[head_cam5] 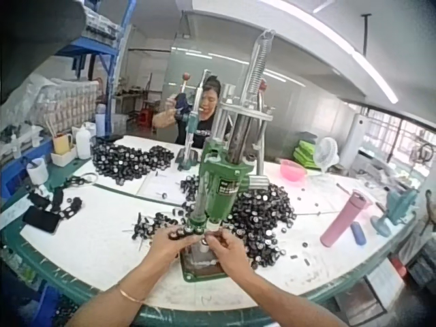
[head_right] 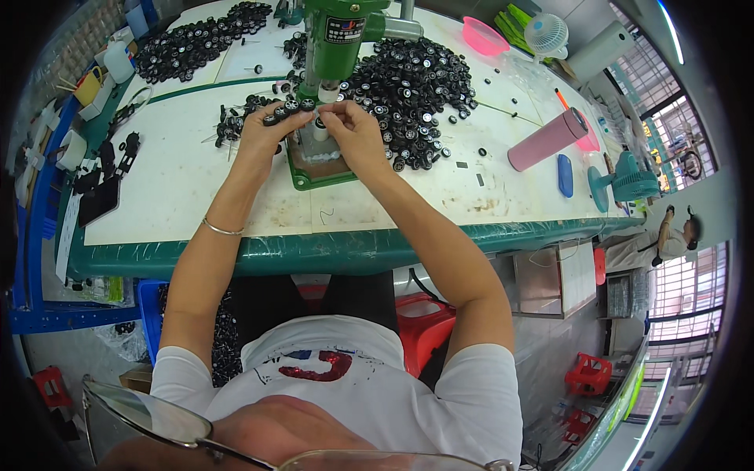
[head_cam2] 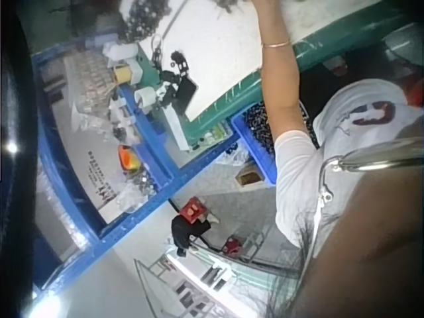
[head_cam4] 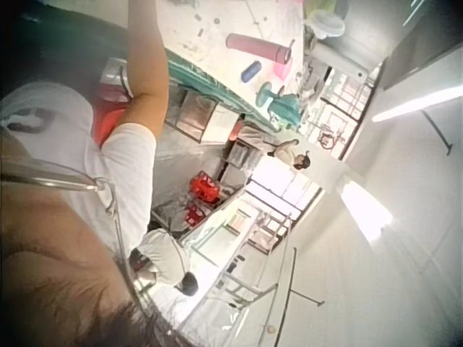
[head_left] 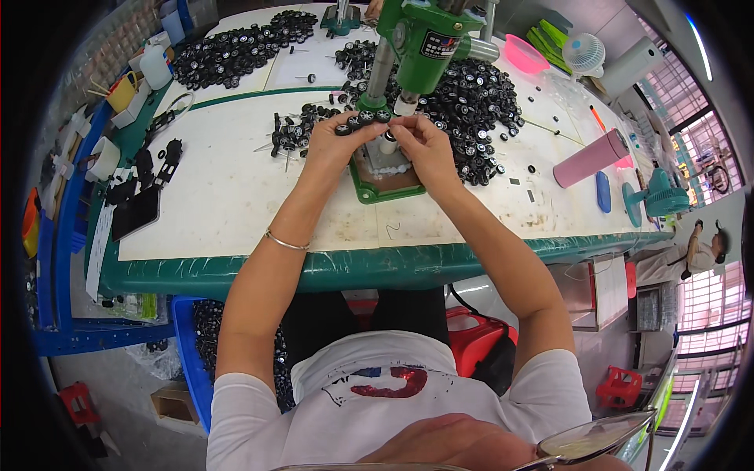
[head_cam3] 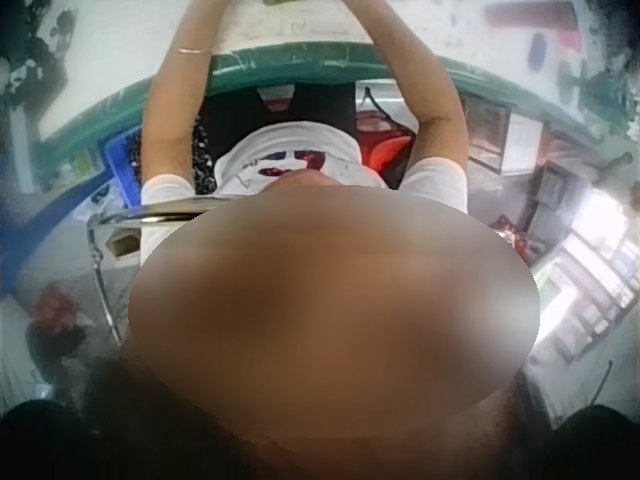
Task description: The person sits at a workbench and uses a green manual press machine to assemble small metal components. They repeatedly pick up a small metal piece and a washer, place them into the press, and pull the lever to secure them together. The finished parts are placed into a pile on the table.
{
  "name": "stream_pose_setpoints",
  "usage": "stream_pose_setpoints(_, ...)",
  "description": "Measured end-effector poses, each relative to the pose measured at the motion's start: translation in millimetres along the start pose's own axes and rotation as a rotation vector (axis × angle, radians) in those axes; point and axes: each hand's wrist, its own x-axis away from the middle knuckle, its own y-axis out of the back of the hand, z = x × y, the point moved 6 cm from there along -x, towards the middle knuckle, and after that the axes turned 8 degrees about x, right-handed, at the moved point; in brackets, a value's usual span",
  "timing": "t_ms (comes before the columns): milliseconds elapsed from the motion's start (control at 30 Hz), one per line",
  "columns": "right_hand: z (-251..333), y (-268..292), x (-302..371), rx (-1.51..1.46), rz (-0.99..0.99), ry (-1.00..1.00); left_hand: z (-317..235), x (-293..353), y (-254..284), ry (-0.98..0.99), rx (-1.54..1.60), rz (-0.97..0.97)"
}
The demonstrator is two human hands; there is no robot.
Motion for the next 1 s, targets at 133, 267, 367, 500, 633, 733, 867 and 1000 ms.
stream_pose_setpoints(133,-1.2,5.5,-5.7,-0.17,0.102,-0.222,-5.6,-2.3,-3.2,0.009,-0.07,0.003)
stream_pose_setpoints(267,12.3,40.9,-19.9,-0.23,-0.024,-0.22,-8.6,-7.7,-12.0,0.025,-0.185,0.026)
stream_pose_setpoints(367,37.1,84.1,-50.6,-0.225,-0.04,-0.153,-4.4,-13.3,-15.5,-0.017,-0.211,0.038)
stream_pose_setpoints(500,103.3,141.1,-107.5,-0.295,-0.096,0.007,6.8,-16.5,-15.3,-0.005,-0.093,-0.034)
stream_pose_setpoints(633,186.6,166.0,-180.9,-0.214,-0.094,0.17,5.2,-16.4,-16.4,-0.018,-0.001,0.019)
stream_pose_setpoints(733,243.8,164.9,-213.9,-0.113,-0.182,0.212,9.4,-18.7,-24.3,0.001,0.014,0.033)
stream_pose_setpoints(867,245.7,204.6,-289.9,0.515,-0.238,0.201,1.2,-18.6,-29.9,0.027,-0.023,0.061)
stream_pose_setpoints(1000,244.4,131.2,-281.2,-0.345,-0.027,0.219,-0.7,-17.3,-16.4,0.019,-0.08,0.03)
